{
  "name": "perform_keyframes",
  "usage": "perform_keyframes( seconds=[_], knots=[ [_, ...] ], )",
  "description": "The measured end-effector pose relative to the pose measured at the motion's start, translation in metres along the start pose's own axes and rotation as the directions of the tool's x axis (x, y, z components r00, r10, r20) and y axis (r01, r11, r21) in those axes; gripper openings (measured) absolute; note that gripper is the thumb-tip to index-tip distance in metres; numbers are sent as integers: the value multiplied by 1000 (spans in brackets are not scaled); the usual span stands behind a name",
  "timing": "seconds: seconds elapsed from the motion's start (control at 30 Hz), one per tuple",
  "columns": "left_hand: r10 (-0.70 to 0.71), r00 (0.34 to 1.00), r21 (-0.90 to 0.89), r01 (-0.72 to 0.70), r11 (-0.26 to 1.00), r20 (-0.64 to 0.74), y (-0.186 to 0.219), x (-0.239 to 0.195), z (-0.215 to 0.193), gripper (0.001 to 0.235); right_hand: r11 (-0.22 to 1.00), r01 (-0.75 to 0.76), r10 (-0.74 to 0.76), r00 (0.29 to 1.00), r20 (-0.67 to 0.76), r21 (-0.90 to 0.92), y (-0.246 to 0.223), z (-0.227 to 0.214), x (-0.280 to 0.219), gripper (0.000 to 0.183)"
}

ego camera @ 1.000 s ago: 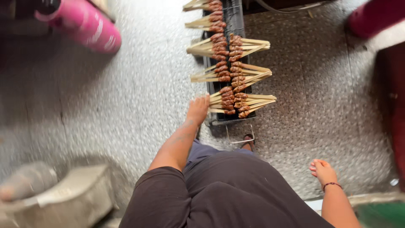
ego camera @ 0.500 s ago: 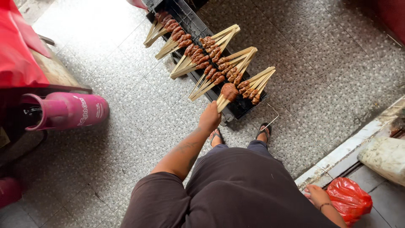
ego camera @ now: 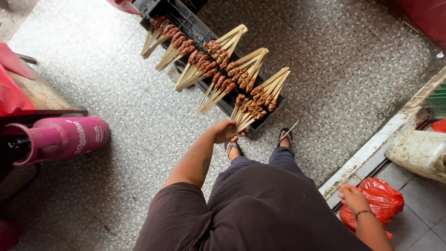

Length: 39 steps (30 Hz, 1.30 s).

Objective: The person prepares satay by taking pre-skewered meat and forming it into a block shape by hand on the skewers, then placing the finished skewers onto a grill.

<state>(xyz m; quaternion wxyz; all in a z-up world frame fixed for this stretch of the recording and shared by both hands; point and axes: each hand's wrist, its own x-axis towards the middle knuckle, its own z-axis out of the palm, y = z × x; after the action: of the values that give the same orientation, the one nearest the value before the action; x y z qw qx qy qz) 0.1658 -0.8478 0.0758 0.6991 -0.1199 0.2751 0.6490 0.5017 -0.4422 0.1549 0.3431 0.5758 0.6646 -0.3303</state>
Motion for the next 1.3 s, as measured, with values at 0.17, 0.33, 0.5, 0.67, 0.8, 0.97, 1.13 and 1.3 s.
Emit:
perform_keyframes(
  seconds=[0.17,0.33,0.5,0.67,0.8,0.97,1.13,1.3],
  knots=[
    [219,786,355,1,935,-579,-2,-10,24,35,963,112,-102,993,-54,246,-38,-8,-15,35],
    [529,657,709,11,706,-537,-17,-2,26,29,986,55,-51,998,-24,159,-17,5,10,33],
    [723,523,881,130,456,-451,-25,6,18,34,992,-41,38,999,32,118,3,10,14,41],
    [725,470,824,7,567,-503,-31,3,20,24,975,-68,62,997,35,210,14,18,15,39],
    [591,501,624,-122,771,-632,-27,2,22,28,979,-40,37,999,18,201,7,25,12,41],
    [406,679,314,-263,912,-611,-16,2,14,22,989,-22,18,999,27,146,-2,26,8,42],
    [265,752,166,-206,964,-603,-5,5,3,40,982,9,-11,1000,9,187,2,29,14,35],
    [175,684,87,-161,983,-708,-12,1,13,51,986,19,-18,1000,-8,167,9,24,24,41]
  ],
)
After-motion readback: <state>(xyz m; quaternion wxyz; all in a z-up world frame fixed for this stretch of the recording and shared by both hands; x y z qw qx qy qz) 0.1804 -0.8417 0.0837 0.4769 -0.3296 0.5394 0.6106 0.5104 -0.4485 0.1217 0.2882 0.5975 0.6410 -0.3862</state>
